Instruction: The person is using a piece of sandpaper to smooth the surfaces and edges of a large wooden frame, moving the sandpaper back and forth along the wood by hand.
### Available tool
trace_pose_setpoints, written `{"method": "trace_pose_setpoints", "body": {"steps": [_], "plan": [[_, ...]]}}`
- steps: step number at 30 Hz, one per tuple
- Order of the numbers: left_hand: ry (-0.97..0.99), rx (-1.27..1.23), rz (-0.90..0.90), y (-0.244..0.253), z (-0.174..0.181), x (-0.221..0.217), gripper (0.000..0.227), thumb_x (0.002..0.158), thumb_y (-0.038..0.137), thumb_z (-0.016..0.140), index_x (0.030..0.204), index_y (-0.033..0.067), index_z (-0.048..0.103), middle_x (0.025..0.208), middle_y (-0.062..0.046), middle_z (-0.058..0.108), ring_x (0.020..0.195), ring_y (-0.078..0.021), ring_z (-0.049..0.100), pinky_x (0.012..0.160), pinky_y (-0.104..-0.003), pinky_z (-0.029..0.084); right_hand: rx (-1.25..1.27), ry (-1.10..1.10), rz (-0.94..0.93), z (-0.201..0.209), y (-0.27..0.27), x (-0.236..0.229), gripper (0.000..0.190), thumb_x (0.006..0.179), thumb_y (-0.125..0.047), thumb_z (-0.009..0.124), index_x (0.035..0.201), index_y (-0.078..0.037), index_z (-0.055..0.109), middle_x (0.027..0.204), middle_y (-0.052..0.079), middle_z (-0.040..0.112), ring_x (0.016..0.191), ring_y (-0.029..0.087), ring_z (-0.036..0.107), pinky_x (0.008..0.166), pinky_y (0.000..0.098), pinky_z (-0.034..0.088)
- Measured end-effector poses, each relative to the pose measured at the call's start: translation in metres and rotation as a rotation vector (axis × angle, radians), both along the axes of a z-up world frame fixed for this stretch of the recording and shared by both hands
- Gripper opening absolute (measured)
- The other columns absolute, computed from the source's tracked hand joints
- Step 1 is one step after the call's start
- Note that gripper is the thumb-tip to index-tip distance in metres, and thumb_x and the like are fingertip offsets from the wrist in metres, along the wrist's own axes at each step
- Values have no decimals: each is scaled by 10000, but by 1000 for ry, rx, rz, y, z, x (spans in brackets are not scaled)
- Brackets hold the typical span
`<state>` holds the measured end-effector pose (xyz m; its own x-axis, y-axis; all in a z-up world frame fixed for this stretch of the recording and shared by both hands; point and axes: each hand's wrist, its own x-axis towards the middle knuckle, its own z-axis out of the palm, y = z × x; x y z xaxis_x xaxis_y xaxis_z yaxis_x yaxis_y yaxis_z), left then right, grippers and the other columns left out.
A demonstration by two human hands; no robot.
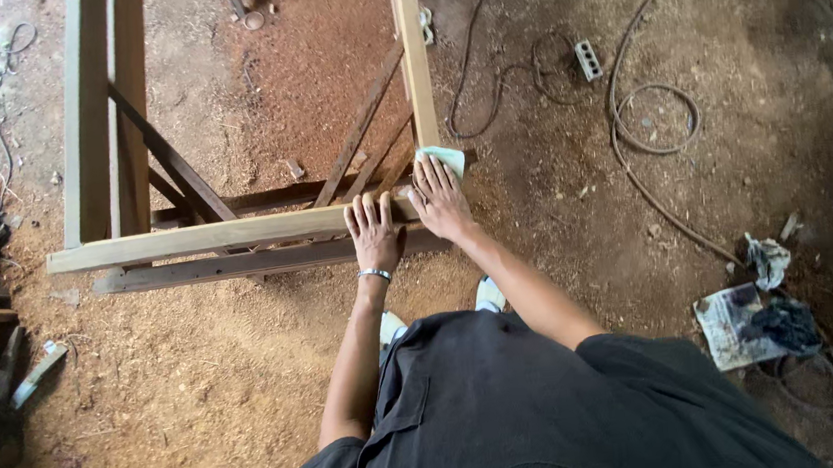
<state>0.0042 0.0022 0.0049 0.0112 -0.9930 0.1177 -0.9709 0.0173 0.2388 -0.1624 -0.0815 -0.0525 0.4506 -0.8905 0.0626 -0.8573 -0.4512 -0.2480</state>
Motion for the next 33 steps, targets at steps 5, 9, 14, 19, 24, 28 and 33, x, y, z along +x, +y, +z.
{"method": "trace_pose_setpoints", "body": {"steps": [5,9,14,19,24,28,33], "plan": [[-11,25,12,-2,5,-2,874,829,366,758,1545,103,332,1534,-251,357,1492,-430,229,1245,-589,99,-5,-41,32,9,30,-13,705,1090,-486,136,1627,-33,77,1710,176,59,1573,315,74,1279,472,5],[-18,15,10,-3,0,0,865,839,371,755,1547,108,333,1541,-255,355,1493,-430,229,1246,-588,92,14,50,7,3,10,-3,697,1092,-485,136,1633,-49,79,1712,158,56,1577,291,71,1287,473,8],[-31,28,6,0,-3,0,871,838,377,750,1547,101,327,1543,-253,350,1498,-427,221,1243,-593,86,28,24,-10,6,-4,0,694,1087,-482,137,1628,-51,77,1713,145,52,1580,280,66,1293,474,36],[-8,61,14,-4,0,-1,845,853,366,733,1546,104,326,1557,-254,334,1504,-426,206,1247,-588,79,-53,-11,44,5,33,-16,703,1104,-491,129,1637,-39,63,1717,158,20,1588,300,52,1302,484,31],[-22,64,16,-2,1,-2,833,869,371,725,1550,102,328,1563,-261,328,1505,-428,207,1249,-586,76,29,63,20,8,17,-9,725,1078,-517,99,1630,-49,43,1710,138,1,1578,282,44,1290,467,24],[-28,39,6,-1,1,-4,858,854,377,739,1550,98,323,1551,-263,332,1501,-429,214,1244,-592,79,84,40,1,16,-9,-1,718,1085,-525,92,1630,-61,39,1717,134,-5,1587,278,40,1298,473,13],[0,40,12,-1,1,-2,869,840,365,753,1552,112,323,1559,-244,339,1505,-421,223,1257,-583,88,21,-8,27,0,17,-15,727,1085,-525,108,1632,-51,36,1715,147,-6,1590,297,32,1292,492,9]]}}
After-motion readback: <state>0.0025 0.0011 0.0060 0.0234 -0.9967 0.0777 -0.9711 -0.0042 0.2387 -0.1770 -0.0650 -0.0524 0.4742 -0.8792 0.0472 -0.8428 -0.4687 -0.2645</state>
